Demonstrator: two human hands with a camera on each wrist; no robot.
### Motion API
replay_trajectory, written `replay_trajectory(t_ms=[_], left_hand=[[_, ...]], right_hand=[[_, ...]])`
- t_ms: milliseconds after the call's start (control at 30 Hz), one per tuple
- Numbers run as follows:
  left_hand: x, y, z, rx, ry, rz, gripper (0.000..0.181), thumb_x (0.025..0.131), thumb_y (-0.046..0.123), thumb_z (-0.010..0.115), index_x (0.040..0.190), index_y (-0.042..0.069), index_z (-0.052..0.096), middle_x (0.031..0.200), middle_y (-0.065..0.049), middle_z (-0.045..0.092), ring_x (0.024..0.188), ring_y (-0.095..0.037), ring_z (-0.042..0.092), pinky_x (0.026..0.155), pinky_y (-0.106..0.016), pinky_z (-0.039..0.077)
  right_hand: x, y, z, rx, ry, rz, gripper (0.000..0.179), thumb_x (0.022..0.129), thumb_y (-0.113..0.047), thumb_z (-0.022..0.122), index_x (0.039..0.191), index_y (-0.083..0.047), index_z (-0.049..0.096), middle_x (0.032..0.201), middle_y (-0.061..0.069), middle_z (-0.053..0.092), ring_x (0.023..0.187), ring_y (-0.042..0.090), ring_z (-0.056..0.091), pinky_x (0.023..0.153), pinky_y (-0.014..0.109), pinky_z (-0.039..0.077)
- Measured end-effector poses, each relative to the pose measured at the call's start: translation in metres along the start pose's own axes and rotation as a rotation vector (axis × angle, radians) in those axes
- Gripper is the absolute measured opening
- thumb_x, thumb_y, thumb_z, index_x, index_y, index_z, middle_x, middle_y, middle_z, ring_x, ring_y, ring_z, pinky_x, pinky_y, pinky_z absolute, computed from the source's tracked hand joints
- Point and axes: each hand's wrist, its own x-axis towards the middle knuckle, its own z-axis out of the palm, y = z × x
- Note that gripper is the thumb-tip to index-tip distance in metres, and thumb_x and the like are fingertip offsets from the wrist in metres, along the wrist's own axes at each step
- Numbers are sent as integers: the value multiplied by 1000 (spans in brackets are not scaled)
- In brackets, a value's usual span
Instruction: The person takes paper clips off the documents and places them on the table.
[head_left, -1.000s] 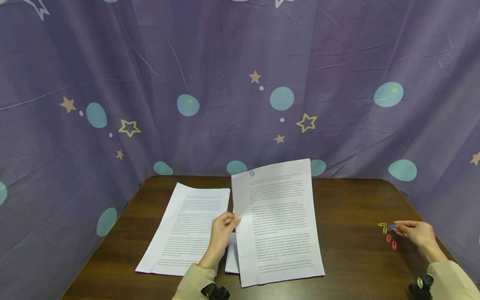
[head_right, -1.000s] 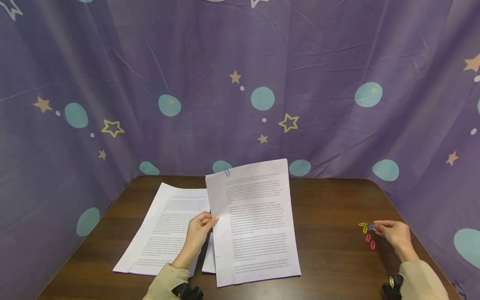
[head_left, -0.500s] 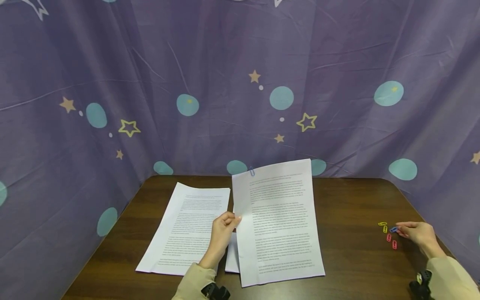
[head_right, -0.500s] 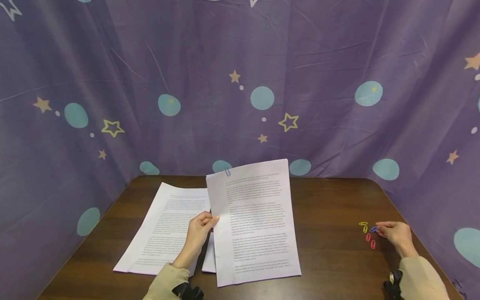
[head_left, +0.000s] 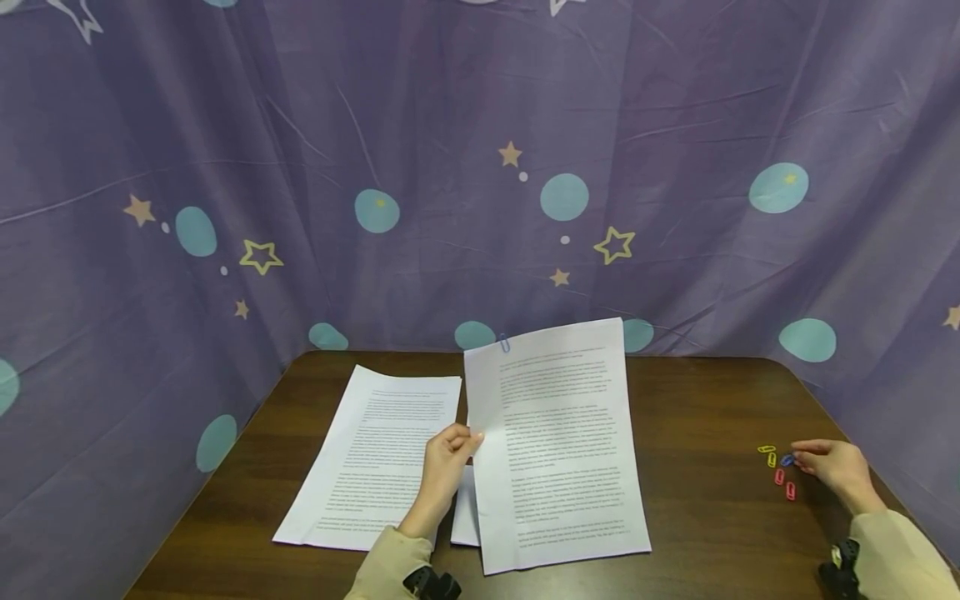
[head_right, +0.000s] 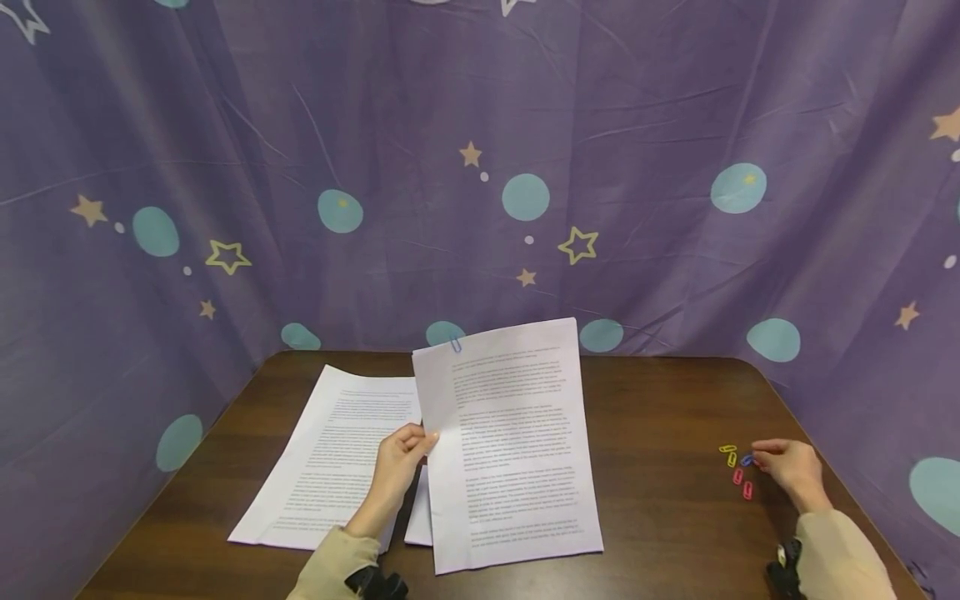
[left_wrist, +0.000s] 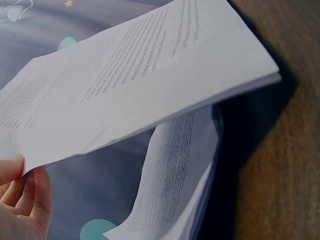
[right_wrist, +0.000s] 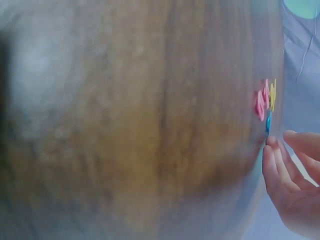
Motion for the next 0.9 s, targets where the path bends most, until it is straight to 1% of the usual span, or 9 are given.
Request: replay_trajectory(t_ms=[133, 200, 267, 367, 400, 433, 500, 667, 900], left_hand=[[-5, 13, 1, 17, 7, 11, 11, 79, -5, 59, 76, -14, 53, 64, -16, 60, 52, -5, 47, 54, -24, 45], [-3, 6, 1, 14, 7, 14, 12, 79, -4, 60, 76, -14, 54, 64, -16, 60, 52, -5, 47, 54, -25, 46], [-3, 6, 0, 8, 8, 14, 12, 79, -4, 61, 77, -13, 54, 65, -17, 60, 52, -5, 47, 55, -26, 46], [2, -6, -1, -2, -2, 32, 14, 79, -2, 61, 77, -13, 54, 64, -14, 61, 53, -4, 47, 53, -25, 46], [2, -5, 0, 4, 2, 25, 14, 79, -2, 62, 77, -13, 54, 64, -14, 61, 53, -5, 48, 54, -25, 46], [2, -6, -1, 1, 2, 24, 14, 79, -2, 62, 77, -13, 54, 64, -14, 61, 53, -5, 48, 54, -26, 46], [5, -13, -1, 0, 4, 32, 15, 79, 0, 62, 77, -12, 54, 63, -10, 61, 53, -4, 48, 54, -25, 46], [5, -12, 0, -11, 7, 37, 15, 79, 0, 62, 78, -13, 55, 62, -8, 61, 52, -4, 48, 52, -24, 46], [-1, 2, 0, -35, -13, 36, 12, 79, -6, 60, 77, -16, 53, 63, -19, 59, 51, -5, 47, 51, -23, 46]], right_hand=[[0, -9, 3, -72, 47, -66, 23, 79, 0, 55, 93, 19, 57, 80, 29, 61, 53, 5, 58, 47, 22, 47], [7, -7, 7, -87, 61, -94, 24, 81, -5, 56, 94, 16, 59, 82, 29, 62, 54, 5, 58, 48, 22, 46], [8, -16, 9, -93, 64, -116, 24, 83, -6, 56, 95, 15, 59, 84, 28, 62, 55, 8, 60, 48, 22, 46], [8, -32, 12, -103, 73, -160, 24, 85, -8, 55, 97, 12, 60, 84, 26, 63, 56, 8, 59, 47, 22, 45], [8, -39, 13, -104, 81, -177, 24, 85, -9, 55, 97, 11, 60, 83, 25, 63, 56, 7, 58, 46, 22, 43], [3, -54, 12, -100, 78, -188, 22, 85, -6, 55, 96, 12, 60, 82, 25, 63, 56, 8, 57, 46, 22, 43], [4, -66, 14, -99, 90, -225, 22, 85, -7, 56, 96, 11, 61, 81, 23, 64, 56, 4, 54, 46, 22, 41], [7, -93, 19, -80, 111, -301, 19, 83, -8, 59, 94, 7, 63, 83, 22, 64, 60, -8, 50, 50, 20, 42], [4, -132, 28, -4, 146, -390, 19, 82, -10, 62, 96, 3, 64, 90, 22, 64, 68, -16, 48, 55, 11, 41]])
